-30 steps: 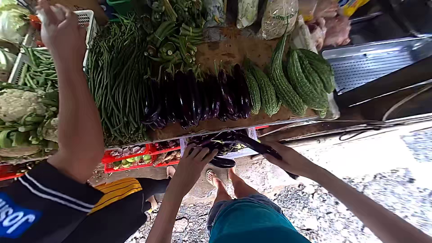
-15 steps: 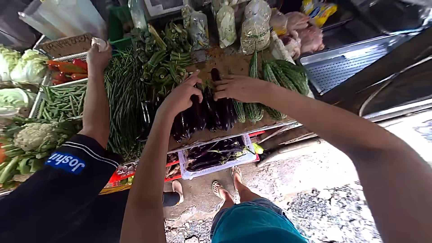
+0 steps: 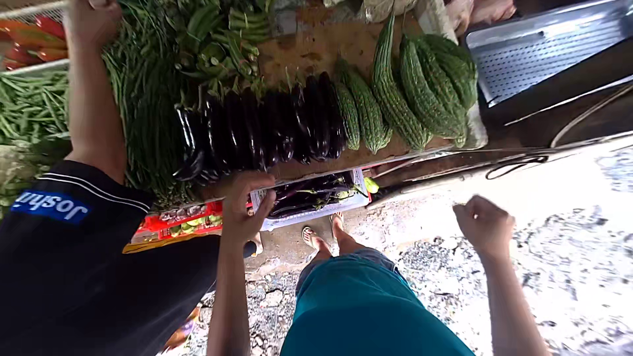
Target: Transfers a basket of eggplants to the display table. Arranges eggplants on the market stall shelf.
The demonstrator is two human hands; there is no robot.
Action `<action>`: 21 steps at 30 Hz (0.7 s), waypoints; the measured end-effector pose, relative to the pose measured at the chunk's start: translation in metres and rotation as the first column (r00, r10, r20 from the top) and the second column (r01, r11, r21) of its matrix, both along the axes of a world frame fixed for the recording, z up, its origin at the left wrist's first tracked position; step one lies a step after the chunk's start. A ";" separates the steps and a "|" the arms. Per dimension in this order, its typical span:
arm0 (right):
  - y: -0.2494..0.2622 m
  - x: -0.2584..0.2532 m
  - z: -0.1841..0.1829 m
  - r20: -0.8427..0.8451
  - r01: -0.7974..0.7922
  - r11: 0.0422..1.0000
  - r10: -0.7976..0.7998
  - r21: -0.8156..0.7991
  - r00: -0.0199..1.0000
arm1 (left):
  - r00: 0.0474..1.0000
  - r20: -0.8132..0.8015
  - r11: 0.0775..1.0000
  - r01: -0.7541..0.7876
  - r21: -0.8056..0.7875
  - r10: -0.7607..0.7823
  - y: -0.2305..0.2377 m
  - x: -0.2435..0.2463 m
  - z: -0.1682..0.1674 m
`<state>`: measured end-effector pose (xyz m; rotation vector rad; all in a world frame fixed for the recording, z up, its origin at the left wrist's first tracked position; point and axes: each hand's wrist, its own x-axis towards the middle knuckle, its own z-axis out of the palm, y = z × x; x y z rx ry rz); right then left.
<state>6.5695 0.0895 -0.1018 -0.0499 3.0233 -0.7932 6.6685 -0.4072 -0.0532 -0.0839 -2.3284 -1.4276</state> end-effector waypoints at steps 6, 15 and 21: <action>0.211 0.171 -0.145 0.751 0.316 0.798 -0.595 0.512 0.286 | 0.870 0.491 0.996 -0.073 0.047 0.041 0.022 0.032 -0.127; 0.089 0.081 -0.132 0.587 0.197 0.938 -0.334 0.287 0.737 | 0.260 0.924 0.876 0.324 -0.358 0.281 0.005 -0.016 -0.221; -0.126 -0.018 -0.112 0.237 -0.365 0.929 0.342 0.061 0.909 | 0.408 0.891 0.805 0.449 -0.387 0.201 0.001 -0.005 -0.221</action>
